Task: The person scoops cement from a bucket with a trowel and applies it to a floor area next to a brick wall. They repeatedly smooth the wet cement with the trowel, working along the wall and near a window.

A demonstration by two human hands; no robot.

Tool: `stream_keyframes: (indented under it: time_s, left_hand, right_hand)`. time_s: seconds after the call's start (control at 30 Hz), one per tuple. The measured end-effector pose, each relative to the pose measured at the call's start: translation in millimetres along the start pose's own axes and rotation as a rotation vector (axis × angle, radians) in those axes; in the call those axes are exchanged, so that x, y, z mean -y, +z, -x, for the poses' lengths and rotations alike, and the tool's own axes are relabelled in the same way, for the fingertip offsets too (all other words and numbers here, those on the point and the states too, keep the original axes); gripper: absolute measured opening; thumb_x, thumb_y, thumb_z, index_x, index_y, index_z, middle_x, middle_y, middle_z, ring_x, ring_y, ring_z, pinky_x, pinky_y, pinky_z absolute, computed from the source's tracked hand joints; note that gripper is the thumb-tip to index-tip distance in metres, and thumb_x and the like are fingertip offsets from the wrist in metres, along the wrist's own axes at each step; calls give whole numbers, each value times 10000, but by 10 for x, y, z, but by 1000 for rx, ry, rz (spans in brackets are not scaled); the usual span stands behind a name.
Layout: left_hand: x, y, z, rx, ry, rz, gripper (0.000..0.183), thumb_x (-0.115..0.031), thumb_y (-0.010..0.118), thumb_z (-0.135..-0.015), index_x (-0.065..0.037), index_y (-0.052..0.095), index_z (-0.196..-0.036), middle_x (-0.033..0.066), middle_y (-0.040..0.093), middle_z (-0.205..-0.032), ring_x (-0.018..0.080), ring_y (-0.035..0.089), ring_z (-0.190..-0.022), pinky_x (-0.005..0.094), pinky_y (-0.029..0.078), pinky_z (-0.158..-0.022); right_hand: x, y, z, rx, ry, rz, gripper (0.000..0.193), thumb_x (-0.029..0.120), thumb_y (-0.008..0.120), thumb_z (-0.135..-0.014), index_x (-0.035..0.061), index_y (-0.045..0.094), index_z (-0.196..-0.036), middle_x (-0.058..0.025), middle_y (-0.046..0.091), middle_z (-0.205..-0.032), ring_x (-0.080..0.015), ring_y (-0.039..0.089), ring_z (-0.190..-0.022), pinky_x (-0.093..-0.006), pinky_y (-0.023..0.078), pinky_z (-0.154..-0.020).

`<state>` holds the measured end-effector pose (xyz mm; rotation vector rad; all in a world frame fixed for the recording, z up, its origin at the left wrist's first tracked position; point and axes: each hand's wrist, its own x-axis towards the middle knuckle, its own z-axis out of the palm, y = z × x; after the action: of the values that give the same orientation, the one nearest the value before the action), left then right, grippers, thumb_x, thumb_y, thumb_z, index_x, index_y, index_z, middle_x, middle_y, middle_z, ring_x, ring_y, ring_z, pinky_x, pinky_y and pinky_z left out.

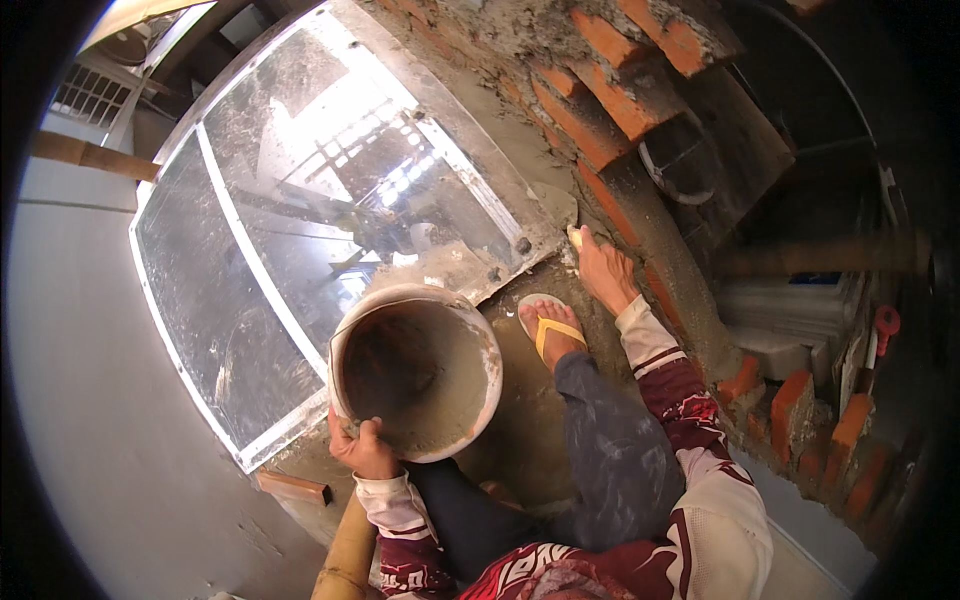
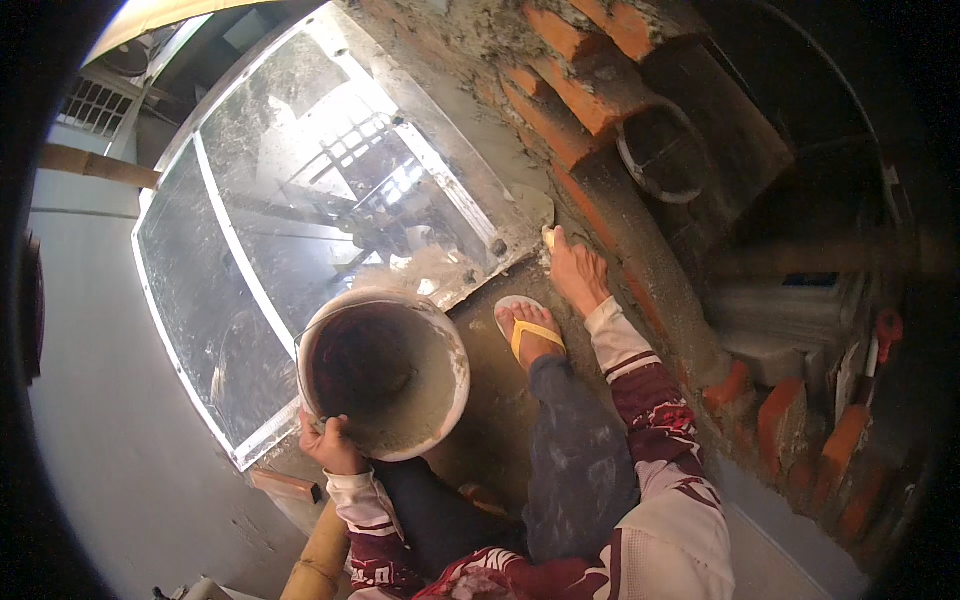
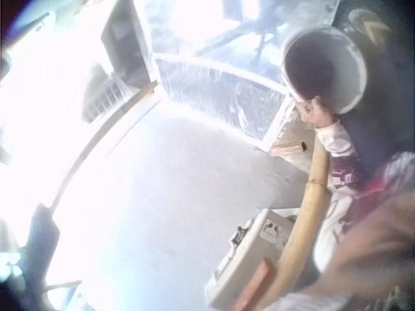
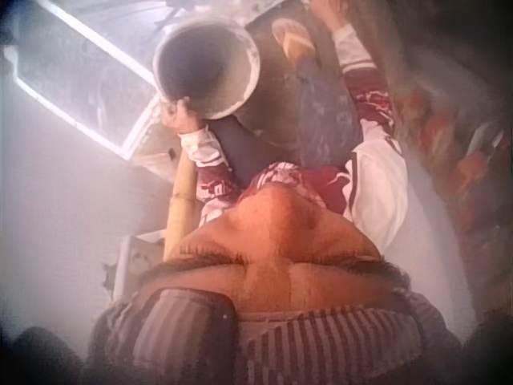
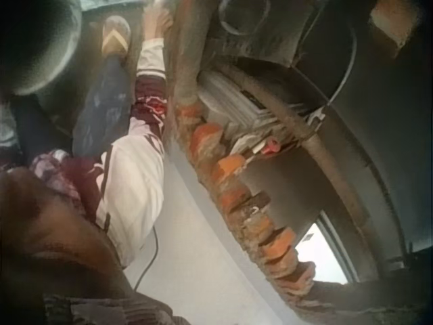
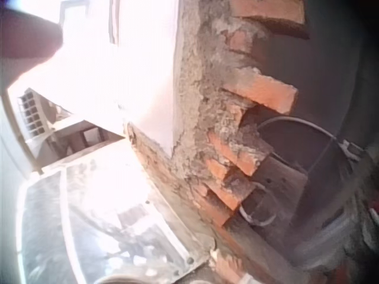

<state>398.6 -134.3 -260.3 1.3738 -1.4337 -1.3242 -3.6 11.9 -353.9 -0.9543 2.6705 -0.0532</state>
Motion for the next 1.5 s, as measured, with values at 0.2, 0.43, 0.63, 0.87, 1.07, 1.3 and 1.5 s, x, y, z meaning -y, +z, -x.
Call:
stream_keyframes:
  time_s: [0.2,0.43,0.63,0.87,1.07,1.3,1.5]
  left_hand:
    - [-11,-13,-14,29,5,-16,501,42,523,-717,84,595,-1210,61,653,-1053,131,608,-893,249,482,-838]
    - [-68,40,-11,-5,36,7,429,45,522,-723,46,624,-1140,17,647,-969,111,581,-810,230,473,-761]
    - [-78,77,-20,8,30,7,451,46,523,-722,52,619,-1163,34,656,-1003,126,600,-857,236,474,-805]
    - [30,42,-75,28,-2,33,469,49,533,-718,57,610,-1181,57,665,-1061,144,608,-918,253,470,-853]
    - [-76,126,-59,21,5,-9,448,29,526,-735,63,603,-1175,30,633,-1007,107,577,-860,225,470,-790]
    - [43,-16,-70,24,-16,-5,497,35,524,-731,69,593,-1223,40,647,-1031,111,591,-879,229,475,-803]
    - [27,30,-57,-2,28,-43,536,44,521,-719,72,584,-1250,43,657,-1021,113,599,-860,233,483,-802]
  right_hand:
    - [-212,90,484,24,48,-19,505,259,516,-985,66,441,-1446,-246,655,-873,-419,668,-785,-516,504,-700]
    - [-519,376,1244,-114,60,-66,539,213,567,-964,84,424,-1467,-213,597,-940,-387,638,-787,-483,499,-660]
    - [-356,420,1081,-177,-9,-245,573,211,604,-944,113,414,-1476,-189,572,-967,-390,624,-771,-485,495,-652]
    - [-161,474,440,-119,8,-201,558,236,578,-963,135,406,-1484,-196,566,-972,-398,621,-801,-481,497,-665]
    - [-295,468,548,-216,45,-224,560,241,567,-974,110,386,-1487,-205,573,-997,-404,633,-816,-487,507,-678]
    - [-361,557,991,-313,77,-371,583,199,581,-947,16,361,-1455,-240,533,-1148,-415,592,-998,-471,491,-788]
    - [-156,423,537,-195,5,-443,541,193,591,-911,51,416,-1403,-231,534,-1185,-439,574,-1036,-507,479,-839]
